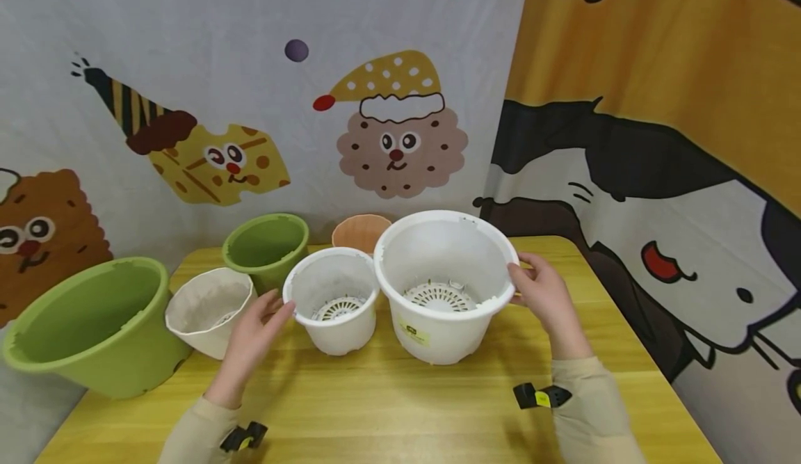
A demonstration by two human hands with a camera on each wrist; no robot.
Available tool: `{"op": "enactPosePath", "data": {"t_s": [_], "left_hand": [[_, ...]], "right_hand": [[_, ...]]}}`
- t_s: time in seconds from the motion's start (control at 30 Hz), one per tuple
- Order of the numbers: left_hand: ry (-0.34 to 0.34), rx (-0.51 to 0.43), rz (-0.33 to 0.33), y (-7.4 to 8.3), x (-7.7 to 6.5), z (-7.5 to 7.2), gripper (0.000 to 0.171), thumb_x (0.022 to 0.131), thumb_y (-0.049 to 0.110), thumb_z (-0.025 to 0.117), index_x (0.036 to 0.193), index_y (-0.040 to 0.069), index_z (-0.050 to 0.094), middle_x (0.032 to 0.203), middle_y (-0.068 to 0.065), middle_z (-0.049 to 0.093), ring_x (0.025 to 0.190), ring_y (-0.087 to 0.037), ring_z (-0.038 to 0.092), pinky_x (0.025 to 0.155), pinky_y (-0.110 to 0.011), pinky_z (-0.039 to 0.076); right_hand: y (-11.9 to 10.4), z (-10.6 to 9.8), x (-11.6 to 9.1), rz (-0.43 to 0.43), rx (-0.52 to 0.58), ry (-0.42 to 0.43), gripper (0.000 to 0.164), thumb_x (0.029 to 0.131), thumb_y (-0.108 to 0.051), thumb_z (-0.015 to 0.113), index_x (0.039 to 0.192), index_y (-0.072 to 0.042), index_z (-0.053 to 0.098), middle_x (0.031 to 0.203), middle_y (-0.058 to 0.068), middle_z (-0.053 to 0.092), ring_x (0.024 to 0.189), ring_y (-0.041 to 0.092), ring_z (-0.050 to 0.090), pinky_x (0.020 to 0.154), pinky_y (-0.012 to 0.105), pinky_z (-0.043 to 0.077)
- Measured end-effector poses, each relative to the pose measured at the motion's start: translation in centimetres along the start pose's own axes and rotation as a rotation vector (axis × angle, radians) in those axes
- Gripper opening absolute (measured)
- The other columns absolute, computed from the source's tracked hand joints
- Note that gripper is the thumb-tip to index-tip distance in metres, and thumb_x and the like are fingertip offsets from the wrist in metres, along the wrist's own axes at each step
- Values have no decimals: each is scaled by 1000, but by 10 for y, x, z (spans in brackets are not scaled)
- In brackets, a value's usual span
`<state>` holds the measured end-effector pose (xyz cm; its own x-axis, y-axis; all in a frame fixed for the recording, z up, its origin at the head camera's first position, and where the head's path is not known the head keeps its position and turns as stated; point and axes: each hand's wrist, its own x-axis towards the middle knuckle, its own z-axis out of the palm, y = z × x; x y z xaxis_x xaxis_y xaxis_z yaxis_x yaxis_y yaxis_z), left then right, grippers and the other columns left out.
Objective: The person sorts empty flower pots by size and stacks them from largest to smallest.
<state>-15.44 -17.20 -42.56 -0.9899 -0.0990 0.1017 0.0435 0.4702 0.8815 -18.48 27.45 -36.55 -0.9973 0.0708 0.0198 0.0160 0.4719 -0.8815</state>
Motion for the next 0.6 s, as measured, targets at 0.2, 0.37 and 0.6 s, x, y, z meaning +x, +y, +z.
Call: {"op": "enactPosePath", "data": {"t_s": [0.2, 0.37, 0.6], "left_hand": [[-6, -48, -30, 1, 4, 2, 71, 98, 33, 63, 144, -13, 36, 136, -33, 50, 117, -44, 58, 98, -48, 50], [-3, -83, -35, 2, 8, 6, 67, 97, 30, 65, 142, -12, 40, 134, -33, 52, 114, -43, 60, 96, -47, 52], [2, -113, -40, 2, 11, 11, 58, 97, 28, 65, 138, -9, 47, 130, -29, 56, 111, -40, 62, 93, -45, 54]], "right_hand": [[0, 0, 0, 14, -1, 1, 61, 105, -31, 46, 146, 11, 33, 128, 37, 50, 89, 24, 66, 73, 31, 61], [0, 0, 0, 27, -2, 4, 61, 105, -32, 47, 147, 11, 32, 129, 36, 49, 90, 24, 65, 73, 30, 61], [0, 1, 0, 17, 4, 11, 61, 105, -32, 47, 147, 11, 33, 128, 36, 50, 89, 23, 65, 73, 30, 60]]}}
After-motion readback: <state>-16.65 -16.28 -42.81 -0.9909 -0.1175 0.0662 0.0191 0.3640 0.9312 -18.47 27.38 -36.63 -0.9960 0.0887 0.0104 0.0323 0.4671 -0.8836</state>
